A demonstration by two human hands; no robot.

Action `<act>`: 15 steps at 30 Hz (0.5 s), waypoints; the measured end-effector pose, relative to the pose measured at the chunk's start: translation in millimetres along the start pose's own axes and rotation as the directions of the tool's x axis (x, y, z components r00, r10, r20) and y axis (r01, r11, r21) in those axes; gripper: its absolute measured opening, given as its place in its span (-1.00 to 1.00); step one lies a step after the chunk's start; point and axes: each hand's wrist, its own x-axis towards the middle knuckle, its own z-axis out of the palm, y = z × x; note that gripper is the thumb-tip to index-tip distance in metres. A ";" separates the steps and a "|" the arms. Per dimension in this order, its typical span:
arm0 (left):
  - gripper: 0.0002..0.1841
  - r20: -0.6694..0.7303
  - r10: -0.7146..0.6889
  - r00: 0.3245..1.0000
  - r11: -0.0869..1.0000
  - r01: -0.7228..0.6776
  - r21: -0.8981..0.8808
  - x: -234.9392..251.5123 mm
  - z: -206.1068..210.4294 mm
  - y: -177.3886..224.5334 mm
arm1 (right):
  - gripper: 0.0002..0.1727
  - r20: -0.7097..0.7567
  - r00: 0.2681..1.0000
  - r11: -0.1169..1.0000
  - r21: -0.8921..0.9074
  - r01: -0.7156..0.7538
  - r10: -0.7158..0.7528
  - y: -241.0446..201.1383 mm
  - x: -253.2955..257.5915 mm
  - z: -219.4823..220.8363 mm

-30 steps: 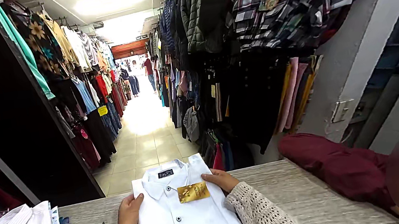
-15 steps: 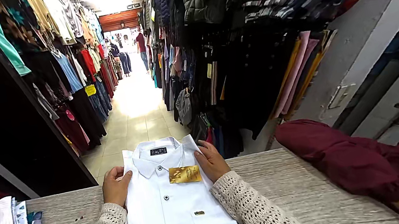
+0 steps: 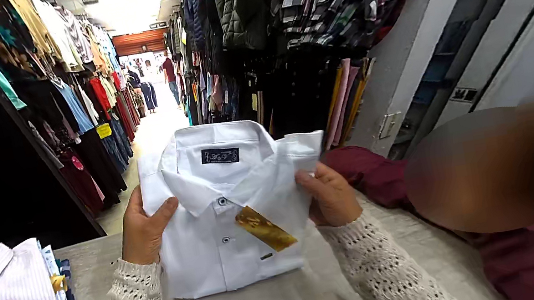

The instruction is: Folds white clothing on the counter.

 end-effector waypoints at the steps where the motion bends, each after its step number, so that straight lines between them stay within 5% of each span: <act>1: -0.45 0.013 0.000 1.000 0.997 -0.001 0.071 -18.2 -5.7 11.0 | -0.84 0.026 0.999 1.000 -0.018 0.022 -0.021 -13.1 -20.4 -5.8; 5: -0.63 0.187 0.145 0.972 0.911 -0.205 0.358 -123.5 -51.1 39.6 | -0.81 0.130 0.991 0.958 -0.281 0.051 -0.015 -42.5 -131.3 -40.0; 8: -0.90 0.427 0.311 0.849 0.898 -0.409 0.160 -200.6 -74.7 43.3 | -0.76 0.449 0.893 0.927 -0.317 0.201 -0.041 -64.7 -204.0 -60.9; 10: -0.87 0.491 0.391 0.778 0.894 -0.448 -0.002 -234.9 -85.5 14.3 | -0.81 0.467 0.883 0.920 -0.327 0.218 -0.044 -65.4 -244.1 -59.6; 13: -0.87 0.547 0.148 0.824 0.937 -0.294 0.189 -272.0 -87.0 30.6 | -0.79 0.401 0.916 0.817 -0.533 0.220 0.015 -60.1 -293.9 -58.6; 15: -0.85 0.614 0.088 0.785 0.852 -0.378 0.362 -290.3 -98.5 18.2 | -0.74 0.371 0.928 0.712 -0.661 0.236 0.038 -51.3 -318.2 -59.4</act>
